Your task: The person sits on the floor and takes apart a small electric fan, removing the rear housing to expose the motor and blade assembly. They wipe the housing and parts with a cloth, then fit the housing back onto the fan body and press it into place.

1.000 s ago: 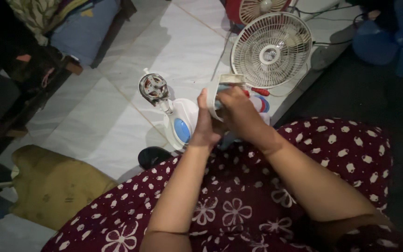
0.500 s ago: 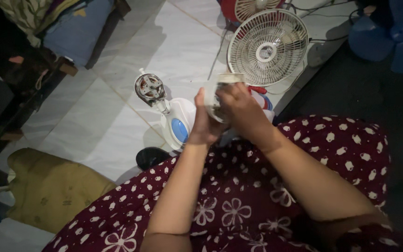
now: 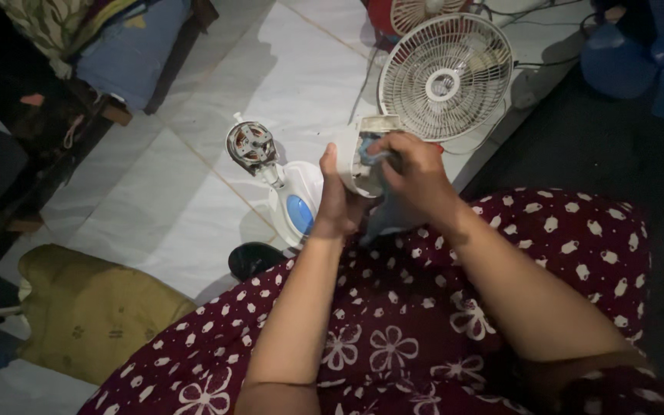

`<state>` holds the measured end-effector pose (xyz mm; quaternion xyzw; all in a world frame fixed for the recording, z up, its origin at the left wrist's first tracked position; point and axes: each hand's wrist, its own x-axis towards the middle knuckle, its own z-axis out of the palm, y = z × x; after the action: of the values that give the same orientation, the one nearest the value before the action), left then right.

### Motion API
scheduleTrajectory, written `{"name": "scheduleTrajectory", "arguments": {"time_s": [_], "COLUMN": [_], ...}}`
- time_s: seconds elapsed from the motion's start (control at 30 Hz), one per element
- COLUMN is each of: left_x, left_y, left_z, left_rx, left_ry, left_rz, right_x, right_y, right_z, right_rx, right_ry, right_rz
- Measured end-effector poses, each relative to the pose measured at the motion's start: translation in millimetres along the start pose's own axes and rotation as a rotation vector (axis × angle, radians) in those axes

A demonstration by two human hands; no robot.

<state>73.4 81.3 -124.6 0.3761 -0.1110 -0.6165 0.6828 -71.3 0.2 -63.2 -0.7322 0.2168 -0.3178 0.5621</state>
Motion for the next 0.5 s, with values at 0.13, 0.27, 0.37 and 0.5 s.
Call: {"name": "scheduleTrajectory", "arguments": {"time_s": [0.13, 0.27, 0.37, 0.5], "left_x": [-0.2, -8.6, -9.8, -6.3], "left_y": [-0.7, 6.5, 8.8, 12.5], "left_z": [-3.3, -9.0, -5.7, 2.3], "left_rx": [0.046, 0.009, -0.064, -0.305], "left_ry": [-0.049, -0.218, -0.141, -0.205], "left_rz": [-0.021, -0.037, -0.032, 0.074], "right_x": [-2.7, 0.8, 0.3, -0.2], "right_y": [-1.9, -9.3, -18.7, -31.2], "right_z": [15.5, 14.0, 4.8, -3.6], "right_rx": [-0.518, -0.448, -0.265, -0.068], "right_ry": [0.075, -0.033, -0.15, 0.132], "right_rz": [-0.22, -0.204, -0.132, 0.039]}}
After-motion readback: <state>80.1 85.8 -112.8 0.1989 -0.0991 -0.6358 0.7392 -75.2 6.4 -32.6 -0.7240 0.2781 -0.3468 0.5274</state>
